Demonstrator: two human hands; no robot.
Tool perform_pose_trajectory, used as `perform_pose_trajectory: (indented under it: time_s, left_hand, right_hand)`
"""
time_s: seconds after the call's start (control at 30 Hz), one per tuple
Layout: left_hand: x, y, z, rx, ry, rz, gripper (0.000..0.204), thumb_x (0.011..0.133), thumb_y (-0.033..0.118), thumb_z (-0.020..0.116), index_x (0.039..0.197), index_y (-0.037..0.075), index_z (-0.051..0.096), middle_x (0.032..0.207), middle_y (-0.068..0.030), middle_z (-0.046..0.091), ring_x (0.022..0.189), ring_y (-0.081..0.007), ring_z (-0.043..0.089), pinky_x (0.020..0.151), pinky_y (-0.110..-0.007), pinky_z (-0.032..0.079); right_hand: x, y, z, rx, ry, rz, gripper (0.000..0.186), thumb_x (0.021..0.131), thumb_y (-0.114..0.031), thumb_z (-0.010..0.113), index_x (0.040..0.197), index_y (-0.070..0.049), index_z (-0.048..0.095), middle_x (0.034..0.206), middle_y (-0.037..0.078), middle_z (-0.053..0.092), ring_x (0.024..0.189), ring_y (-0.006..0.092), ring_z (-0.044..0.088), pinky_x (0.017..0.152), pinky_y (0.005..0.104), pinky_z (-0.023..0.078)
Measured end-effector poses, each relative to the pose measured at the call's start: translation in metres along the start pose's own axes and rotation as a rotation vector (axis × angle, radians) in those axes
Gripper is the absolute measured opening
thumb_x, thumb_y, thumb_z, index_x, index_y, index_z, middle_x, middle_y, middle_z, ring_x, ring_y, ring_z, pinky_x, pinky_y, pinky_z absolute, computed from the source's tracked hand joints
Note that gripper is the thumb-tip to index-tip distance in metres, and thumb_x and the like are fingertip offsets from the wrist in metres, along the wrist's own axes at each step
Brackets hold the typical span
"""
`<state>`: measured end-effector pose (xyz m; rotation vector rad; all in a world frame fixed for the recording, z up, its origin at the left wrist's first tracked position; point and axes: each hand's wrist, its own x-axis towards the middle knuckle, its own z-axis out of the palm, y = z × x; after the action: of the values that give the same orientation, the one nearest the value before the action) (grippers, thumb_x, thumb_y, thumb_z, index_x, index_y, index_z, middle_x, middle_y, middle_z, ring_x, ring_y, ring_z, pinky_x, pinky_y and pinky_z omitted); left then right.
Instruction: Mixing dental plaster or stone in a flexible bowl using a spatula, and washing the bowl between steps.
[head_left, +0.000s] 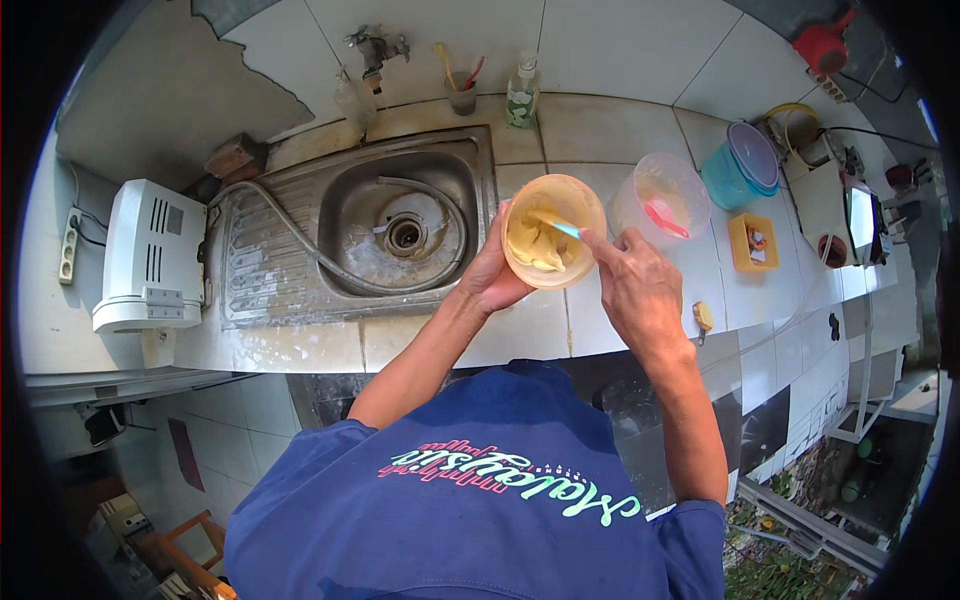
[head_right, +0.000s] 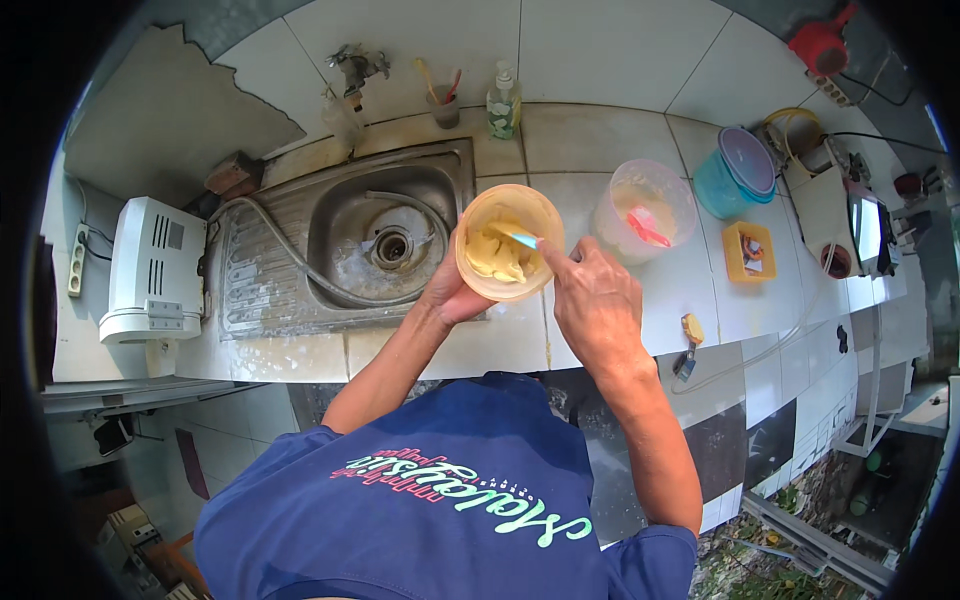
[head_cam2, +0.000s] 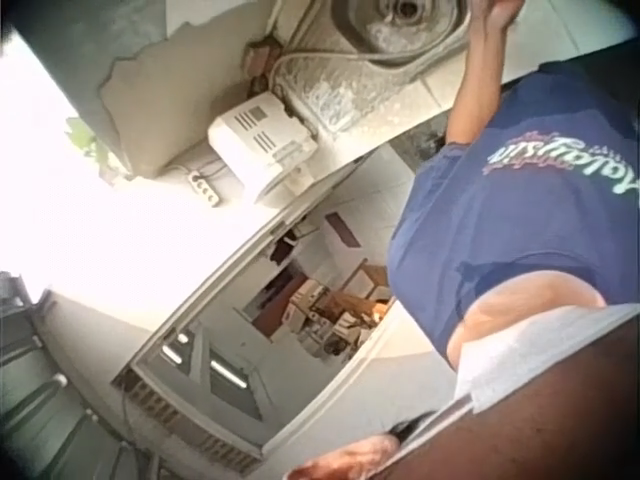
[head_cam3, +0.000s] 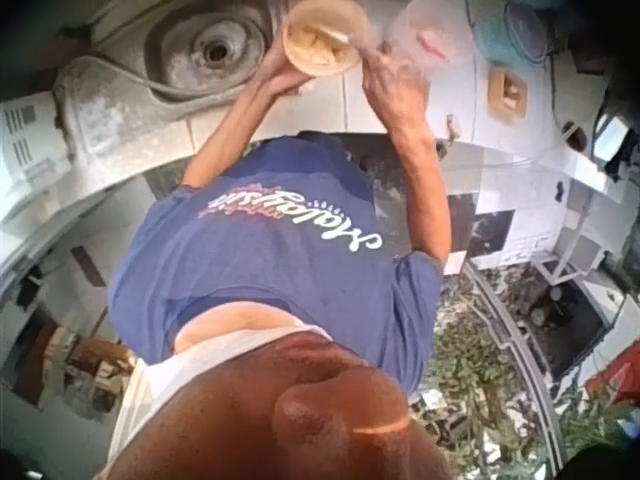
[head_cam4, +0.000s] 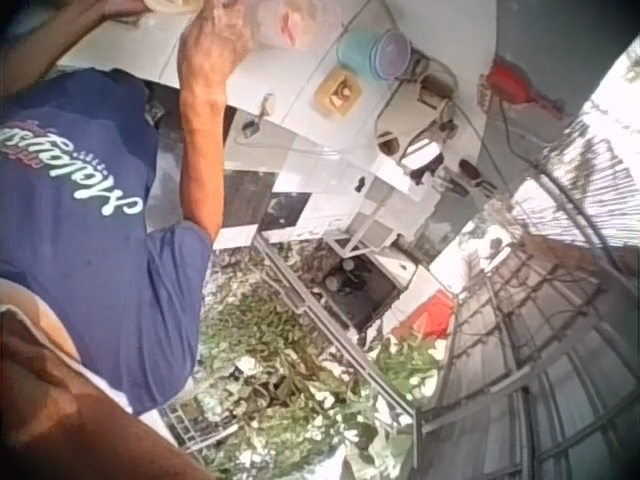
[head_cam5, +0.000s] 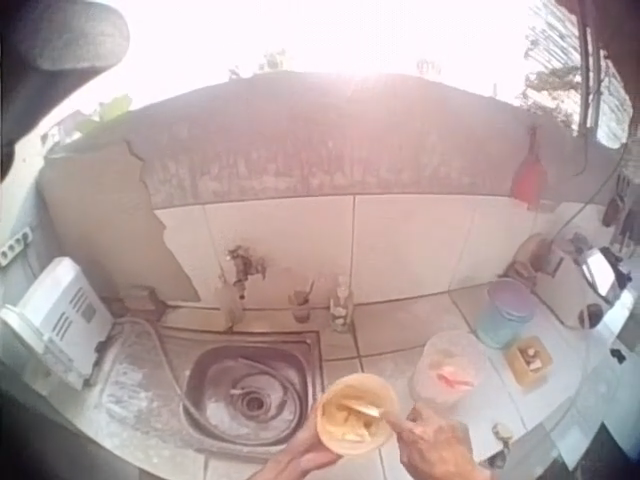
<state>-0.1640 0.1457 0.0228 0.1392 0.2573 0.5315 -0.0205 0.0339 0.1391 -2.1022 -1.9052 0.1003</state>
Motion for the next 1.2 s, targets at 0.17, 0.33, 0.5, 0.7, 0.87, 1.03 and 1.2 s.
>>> perform_pose_trajectory:
  time_s: [0.17,0.33,0.5,0.7,0.87,1.03,1.2]
  left_hand:
    - [-0.004,0.000,0.000,-0.004,-0.007,0.038,0.050,0.095,0.048,0.049,0.130,0.012,0.052,0.127,-0.0098,0.056,0.118,-0.0248,0.053,0.105,-0.045,0.041]
    - [0.002,-0.010,-0.012,-0.123,-0.047,-0.010,0.046,0.095,0.047,0.049,0.124,0.012,0.057,0.124,-0.0093,0.059,0.116,-0.0259,0.055,0.101,-0.046,0.044]
    - [-0.006,-0.015,-0.015,-0.115,0.151,0.032,0.046,0.096,0.044,0.047,0.124,0.009,0.057,0.121,-0.0104,0.061,0.113,-0.0266,0.058,0.098,-0.047,0.046]
    - [0.010,-0.027,-0.037,-0.018,0.207,0.182,0.049,0.095,0.043,0.041,0.120,0.005,0.058,0.117,-0.0115,0.063,0.108,-0.0278,0.060,0.096,-0.045,0.048]
    - [0.013,-0.023,-0.038,-0.001,0.314,0.148,0.051,0.094,0.047,0.042,0.119,0.006,0.058,0.117,-0.0111,0.063,0.108,-0.0275,0.059,0.095,-0.045,0.048]
    - [0.028,-0.035,-0.058,0.020,0.322,0.028,0.046,0.093,0.044,0.047,0.118,0.006,0.059,0.114,-0.0101,0.064,0.106,-0.0267,0.060,0.093,-0.044,0.049]
    - [0.030,-0.034,-0.066,-0.013,0.241,-0.018,0.051,0.092,0.045,0.045,0.121,0.005,0.058,0.117,-0.0116,0.063,0.108,-0.0281,0.060,0.094,-0.044,0.049]
  right_hand:
    - [-0.010,-0.002,0.005,-0.026,0.034,0.024,0.032,0.085,-0.006,0.059,0.114,-0.015,0.067,0.083,0.010,0.057,0.077,0.0270,0.064,0.064,0.0406,0.053]
    - [-0.026,-0.005,0.025,0.006,-0.099,-0.025,0.033,0.085,-0.005,0.059,0.116,-0.015,0.066,0.082,0.010,0.057,0.073,0.0272,0.064,0.062,0.0389,0.054]
    - [-0.021,0.011,0.039,0.086,0.140,0.133,0.027,0.085,-0.007,0.059,0.111,-0.010,0.065,0.075,0.011,0.058,0.065,0.0307,0.064,0.060,0.0413,0.053]
    - [-0.048,0.005,0.076,0.467,-0.091,0.351,0.020,0.087,-0.014,0.056,0.085,0.001,0.068,0.065,0.025,0.061,0.064,0.0424,0.062,0.061,0.0476,0.051]
    - [-0.044,0.005,0.091,0.530,-0.082,0.372,0.023,0.088,-0.019,0.057,0.083,0.001,0.068,0.066,0.023,0.062,0.062,0.0433,0.061,0.059,0.0477,0.050]
    - [-0.039,0.031,0.090,0.230,-0.106,0.464,0.023,0.090,-0.021,0.057,0.079,-0.002,0.066,0.061,0.019,0.061,0.059,0.0395,0.062,0.053,0.0458,0.049]
    - [-0.055,0.023,0.126,1.118,-0.522,0.830,0.027,0.091,-0.026,0.055,0.087,-0.002,0.068,0.066,0.023,0.063,0.063,0.0419,0.063,0.056,0.0491,0.049]
